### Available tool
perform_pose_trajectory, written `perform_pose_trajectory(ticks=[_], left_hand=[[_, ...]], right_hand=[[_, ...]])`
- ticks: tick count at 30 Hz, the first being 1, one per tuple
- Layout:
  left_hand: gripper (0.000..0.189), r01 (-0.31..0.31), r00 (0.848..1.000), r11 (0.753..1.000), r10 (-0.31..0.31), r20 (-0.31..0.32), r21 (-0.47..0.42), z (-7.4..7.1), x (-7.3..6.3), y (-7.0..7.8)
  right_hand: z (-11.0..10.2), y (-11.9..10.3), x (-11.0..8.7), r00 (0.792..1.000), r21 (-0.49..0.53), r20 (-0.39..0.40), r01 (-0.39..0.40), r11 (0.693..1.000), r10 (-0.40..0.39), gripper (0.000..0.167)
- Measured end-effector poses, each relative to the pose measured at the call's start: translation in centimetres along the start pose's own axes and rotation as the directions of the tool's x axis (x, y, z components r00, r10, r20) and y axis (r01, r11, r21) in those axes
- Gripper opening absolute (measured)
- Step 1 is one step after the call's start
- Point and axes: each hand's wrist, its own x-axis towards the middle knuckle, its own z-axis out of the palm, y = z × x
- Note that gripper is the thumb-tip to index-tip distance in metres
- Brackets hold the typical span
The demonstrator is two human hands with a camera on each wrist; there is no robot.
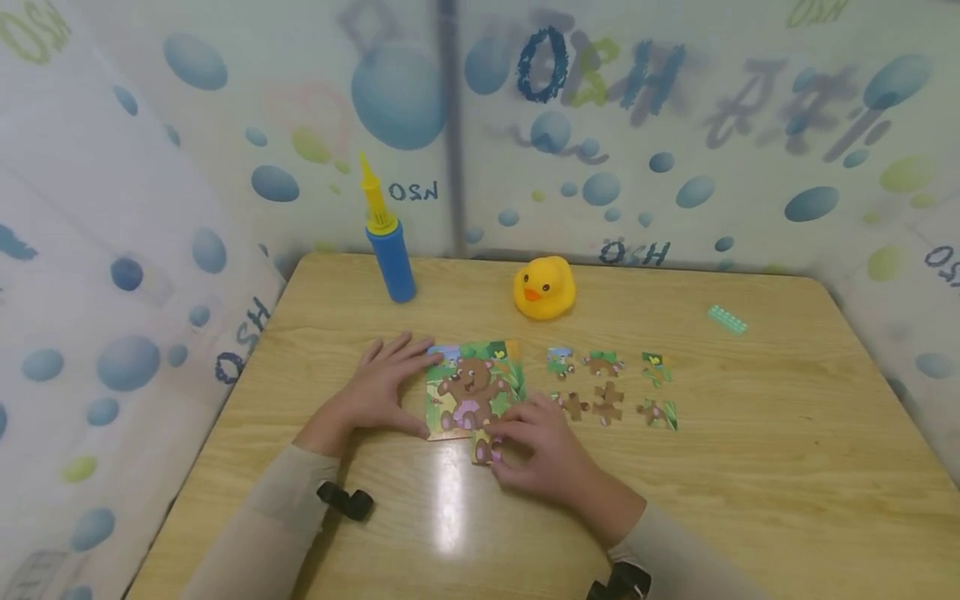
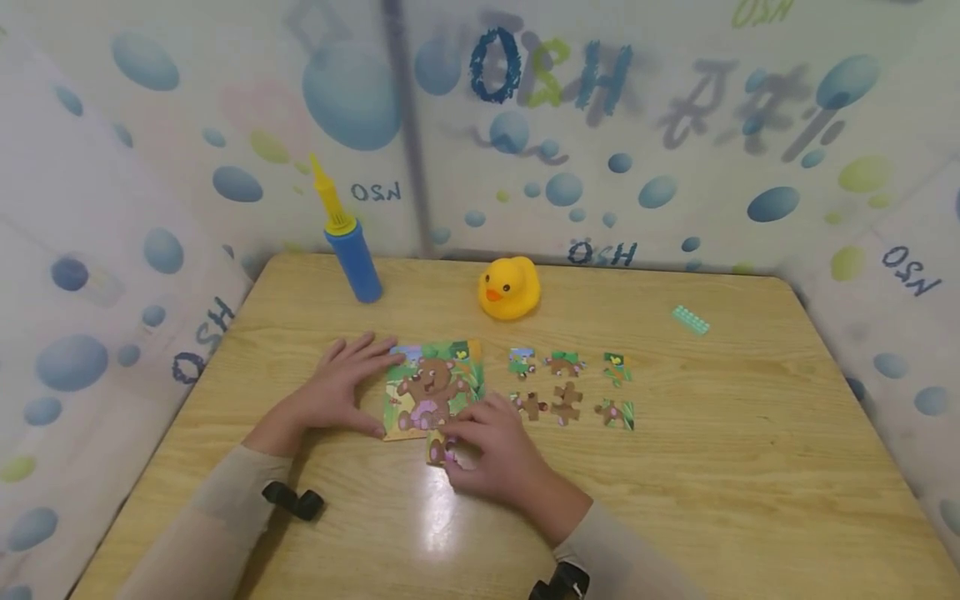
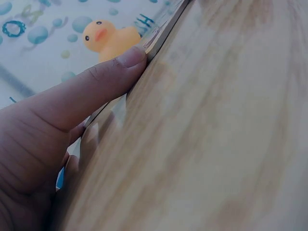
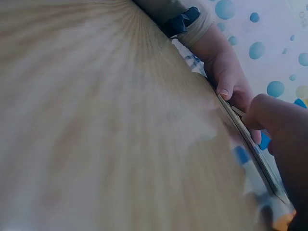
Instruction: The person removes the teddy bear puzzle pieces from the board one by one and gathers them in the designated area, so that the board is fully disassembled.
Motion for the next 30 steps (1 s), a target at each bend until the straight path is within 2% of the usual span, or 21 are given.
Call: perform_pose_trajectory(ticks=[6, 14, 19, 25, 30], left_hand=[[0.120, -0.009, 1.000, 1.000, 0.009, -0.005, -0.016, -0.1, 0.0, 0.1], [0.120, -0.017, 1.000, 1.000, 0.017, -0.011, -0.008, 0.1, 0.0, -0.1], [0.121, -0.010, 1.000, 1.000, 0.010, -0.007, -0.012, 0.1, 0.0, -0.1], [0.120, 0.001, 1.000, 1.000, -0.001, 0.002, -0.018, -0.2, -0.1, 0.1], [0.121, 0.000, 1.000, 1.000, 0.000, 0.002, -0.019, -0.2, -0.1, 0.2]], right_hand=[[-2.1, 0.2, -3.0, 0.999, 0.023, 0.032, 0.034, 0.999, -0.035, 0.037], [-4.3, 0.9, -6.0, 0.998, 0.059, -0.012, 0.061, 0.996, -0.061, 0.039], [-5.5, 1.3, -7.1, 0.997, 0.101, -0.021, 0.071, 0.992, -0.069, 0.041], [-6.5, 1.2, -7.6, 0.999, 0.041, 0.012, 0.035, 0.999, -0.036, 0.040], [-6.8, 1.0, -7.5, 0.999, 0.004, 0.039, 0.036, 0.999, -0.036, 0.037]])
